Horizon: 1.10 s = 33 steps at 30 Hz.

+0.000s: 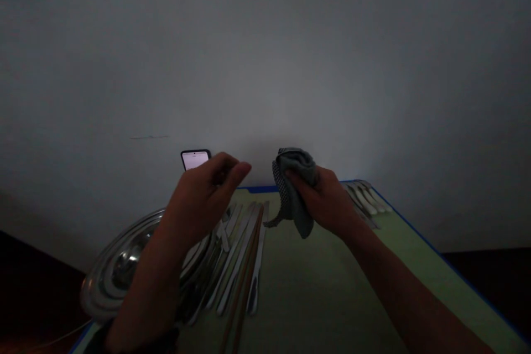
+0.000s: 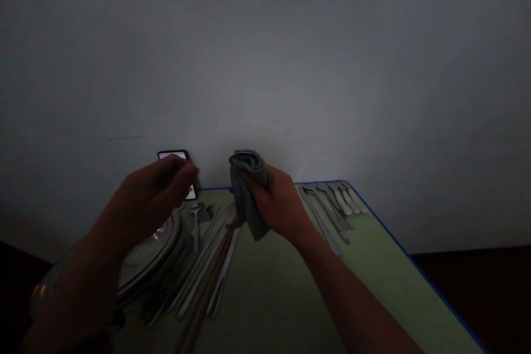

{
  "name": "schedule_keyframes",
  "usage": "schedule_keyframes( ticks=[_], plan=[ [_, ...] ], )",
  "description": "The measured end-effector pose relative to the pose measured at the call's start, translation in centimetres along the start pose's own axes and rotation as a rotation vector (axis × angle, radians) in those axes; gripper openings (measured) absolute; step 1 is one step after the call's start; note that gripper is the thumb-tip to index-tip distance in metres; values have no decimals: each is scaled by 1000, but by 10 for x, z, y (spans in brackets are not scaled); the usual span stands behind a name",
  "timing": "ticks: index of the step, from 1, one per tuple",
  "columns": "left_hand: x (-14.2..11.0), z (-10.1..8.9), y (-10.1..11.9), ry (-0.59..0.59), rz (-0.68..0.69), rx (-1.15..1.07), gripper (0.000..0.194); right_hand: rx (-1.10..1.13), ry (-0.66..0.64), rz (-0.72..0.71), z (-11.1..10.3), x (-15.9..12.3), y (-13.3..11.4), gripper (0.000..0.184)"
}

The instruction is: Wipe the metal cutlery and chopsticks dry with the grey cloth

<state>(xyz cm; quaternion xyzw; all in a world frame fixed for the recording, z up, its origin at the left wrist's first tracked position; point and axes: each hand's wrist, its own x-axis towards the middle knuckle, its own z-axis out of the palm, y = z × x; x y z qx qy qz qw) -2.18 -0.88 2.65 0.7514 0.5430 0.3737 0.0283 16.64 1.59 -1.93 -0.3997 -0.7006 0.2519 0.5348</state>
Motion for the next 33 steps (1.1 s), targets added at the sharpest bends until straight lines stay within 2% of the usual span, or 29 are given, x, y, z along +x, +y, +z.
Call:
schedule_keyframes(
  ticks=[2,4,10,20,23,26,30,33],
  plan=[
    [-2,-2,4,102,44,-17,25,-25,-51,-30,2,-2,-2,23],
    [-4,-3,8,130,111,-26,22,-38,-93,-54,3,-4,-5,20],
    [-4,-2,12,98,289,33,20,-139,-149,-139,0,-7,-11,11],
    [-7,1,13,94,387,83,14,-269,-227,-140,5,-10,-16,11],
    [-5,6,8,70,339,86,15,-323,-268,-86,7,-10,-16,13],
    [-2,7,0,75,231,46,16,-378,-347,-39,3,-8,-14,15],
    [-1,-2,-10,214,-15,64,17,-441,-439,-66,-15,-4,-11,16],
    [-1,-9,-12,275,-123,68,16,-409,-498,-77,-37,-1,-10,14]
  ],
)
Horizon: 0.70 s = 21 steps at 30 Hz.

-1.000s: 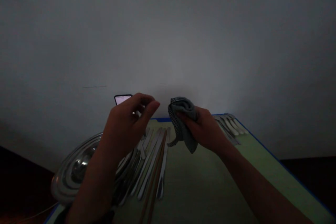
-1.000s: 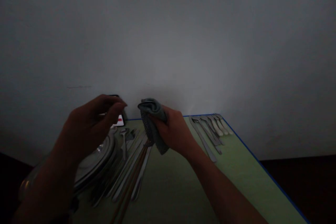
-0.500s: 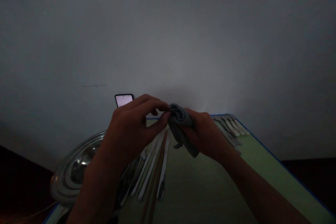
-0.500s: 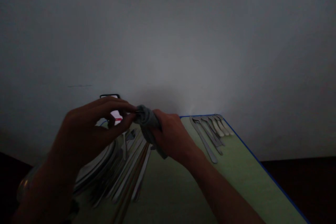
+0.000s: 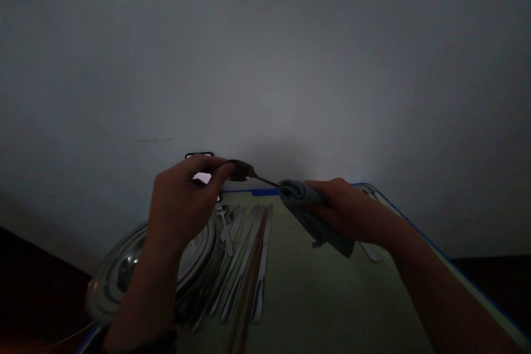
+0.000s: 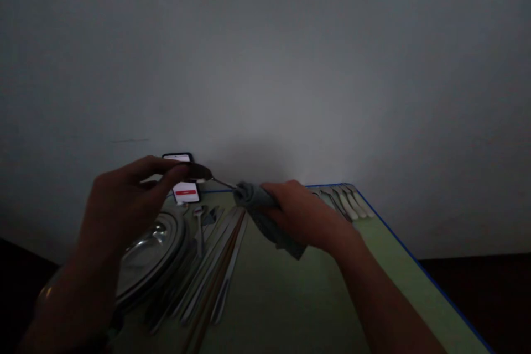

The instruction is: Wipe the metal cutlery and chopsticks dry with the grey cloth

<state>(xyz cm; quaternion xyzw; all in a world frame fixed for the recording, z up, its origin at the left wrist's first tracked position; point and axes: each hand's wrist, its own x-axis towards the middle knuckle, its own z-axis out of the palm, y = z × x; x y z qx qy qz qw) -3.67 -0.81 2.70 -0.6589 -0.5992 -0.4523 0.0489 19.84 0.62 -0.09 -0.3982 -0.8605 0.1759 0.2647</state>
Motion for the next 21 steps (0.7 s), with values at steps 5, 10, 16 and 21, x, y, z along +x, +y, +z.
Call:
schedule_keyframes(
  ticks=[5,10,16,21],
  plan=[
    [-2,-6,8,-43,-27,-36,17,19,-57,31,-19,-12,8,15],
    [-4,-14,13,-130,42,-76,21,-24,-84,54,-18,-10,4,15],
    [-6,-3,17,-334,154,-107,20,-11,-69,-86,0,-2,-8,14],
    [-7,11,18,-356,162,-162,20,-11,-10,-76,17,7,-14,15]
  ],
)
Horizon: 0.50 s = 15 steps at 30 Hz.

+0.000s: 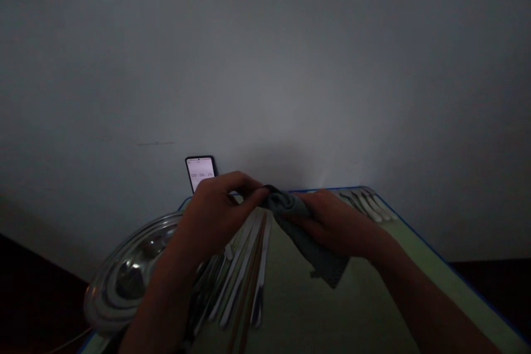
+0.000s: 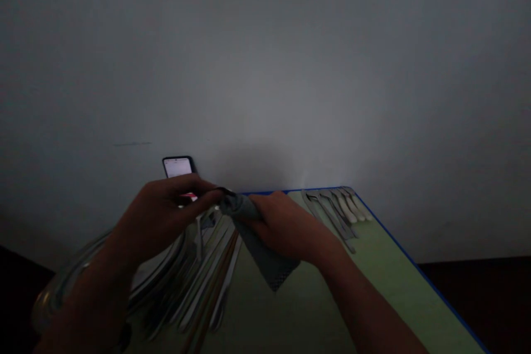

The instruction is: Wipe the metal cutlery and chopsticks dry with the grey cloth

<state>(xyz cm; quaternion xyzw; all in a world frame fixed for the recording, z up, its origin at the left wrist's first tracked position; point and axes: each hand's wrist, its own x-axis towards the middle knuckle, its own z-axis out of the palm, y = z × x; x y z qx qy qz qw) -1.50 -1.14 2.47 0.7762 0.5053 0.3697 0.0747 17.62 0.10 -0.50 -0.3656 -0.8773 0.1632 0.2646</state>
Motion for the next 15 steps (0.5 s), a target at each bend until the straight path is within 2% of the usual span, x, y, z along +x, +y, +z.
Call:
schedule_keyframes(
  ticks=[2,6,10,12,15],
  plan=[
    [0,-3,-6,57,-59,-1,20,36,-12,22,0,1,1,18],
    [0,-14,-17,268,-207,17,19,62,-52,45,-9,-4,6,20],
    [2,-13,-18,425,-309,-179,22,32,-22,42,-15,-7,9,24],
    [3,-9,-18,443,-314,-378,24,62,10,32,-15,-6,9,25],
    [4,-4,-20,347,-317,-625,23,120,63,32,-11,-3,11,26]
  ],
)
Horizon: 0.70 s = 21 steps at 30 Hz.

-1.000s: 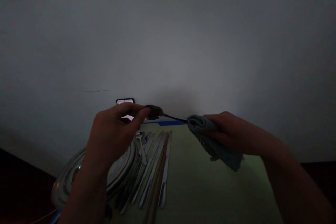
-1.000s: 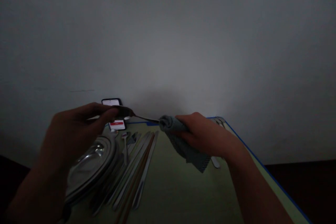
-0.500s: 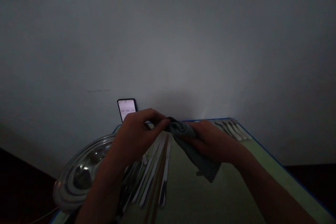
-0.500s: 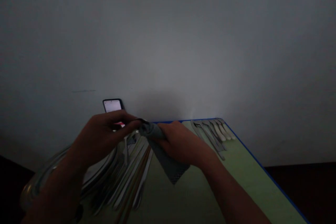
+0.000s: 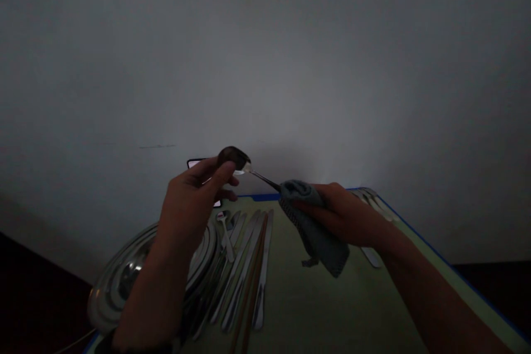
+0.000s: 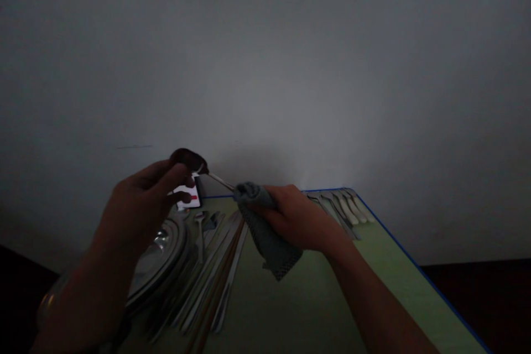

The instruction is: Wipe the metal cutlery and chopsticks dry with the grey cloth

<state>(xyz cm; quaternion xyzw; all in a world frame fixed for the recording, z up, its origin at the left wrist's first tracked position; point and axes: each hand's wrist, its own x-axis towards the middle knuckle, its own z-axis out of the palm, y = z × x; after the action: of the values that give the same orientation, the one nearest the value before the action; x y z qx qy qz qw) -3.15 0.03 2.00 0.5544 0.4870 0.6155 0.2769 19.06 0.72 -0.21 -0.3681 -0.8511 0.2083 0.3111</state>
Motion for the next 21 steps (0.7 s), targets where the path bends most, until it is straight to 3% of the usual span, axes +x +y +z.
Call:
schedule_keyframes(
  ticks=[6,13,15,18,21],
  plan=[
    [-2,12,-13,-297,-108,-85,26,90,67,-1,13,5,-1,28],
    [-3,22,-14,-234,-74,-28,28,216,42,43,27,9,0,26],
    [-2,19,-11,-182,-46,-41,27,403,97,124,31,11,8,28],
    [-1,10,-2,-152,-7,-42,28,874,214,274,34,16,21,31],
    [-5,1,8,-303,-45,92,31,1354,248,365,35,21,26,24]
  ],
)
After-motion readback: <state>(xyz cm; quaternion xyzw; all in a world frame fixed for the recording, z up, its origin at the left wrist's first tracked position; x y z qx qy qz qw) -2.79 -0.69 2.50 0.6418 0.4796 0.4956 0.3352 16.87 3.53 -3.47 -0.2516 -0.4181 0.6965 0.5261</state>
